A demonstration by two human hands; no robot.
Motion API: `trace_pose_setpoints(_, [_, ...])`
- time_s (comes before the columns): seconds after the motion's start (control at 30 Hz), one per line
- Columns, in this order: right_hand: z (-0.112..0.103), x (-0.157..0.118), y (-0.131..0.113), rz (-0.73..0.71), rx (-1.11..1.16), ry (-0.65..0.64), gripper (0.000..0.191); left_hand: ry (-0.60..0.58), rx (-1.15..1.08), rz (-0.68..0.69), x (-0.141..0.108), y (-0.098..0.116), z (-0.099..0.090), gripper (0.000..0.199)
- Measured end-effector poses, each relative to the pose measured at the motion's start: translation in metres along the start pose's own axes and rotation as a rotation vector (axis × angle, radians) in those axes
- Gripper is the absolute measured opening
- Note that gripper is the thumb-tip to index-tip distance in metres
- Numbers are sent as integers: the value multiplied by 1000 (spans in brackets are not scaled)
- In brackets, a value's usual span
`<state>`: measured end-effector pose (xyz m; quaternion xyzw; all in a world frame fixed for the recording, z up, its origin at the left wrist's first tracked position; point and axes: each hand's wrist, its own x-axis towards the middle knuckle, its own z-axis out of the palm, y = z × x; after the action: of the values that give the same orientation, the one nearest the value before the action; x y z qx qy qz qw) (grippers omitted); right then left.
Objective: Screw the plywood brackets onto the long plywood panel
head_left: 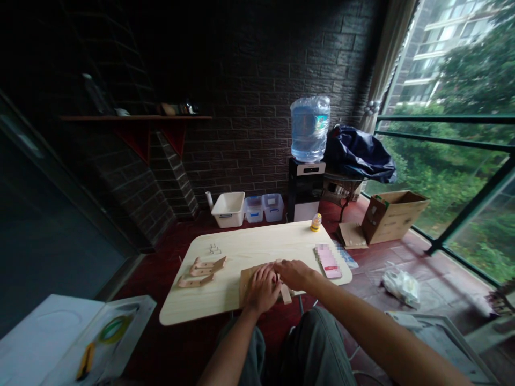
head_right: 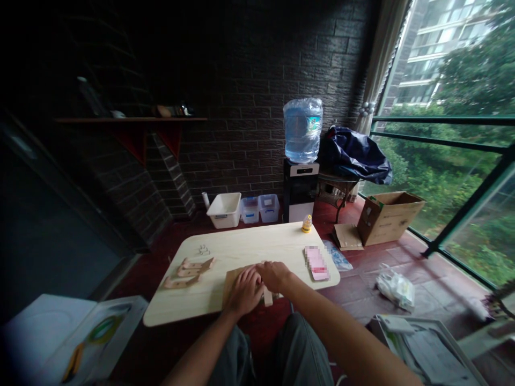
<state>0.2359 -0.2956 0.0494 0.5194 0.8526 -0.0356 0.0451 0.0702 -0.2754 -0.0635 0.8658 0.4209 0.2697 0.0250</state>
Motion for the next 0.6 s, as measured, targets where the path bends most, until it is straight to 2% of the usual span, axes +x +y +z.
trace_pose_setpoints(0.23, [11, 5, 1, 58, -46, 26, 31, 2, 13, 1, 1, -2, 4, 15])
trace_pose_setpoints(0.43, [2, -5, 6, 14, 25, 39, 38, 6, 20, 11, -1, 0, 3, 15])
trace_pose_setpoints(0.6, [1, -5, 2, -17, -21, 45, 42, -21, 21, -4, -1, 1, 4, 13])
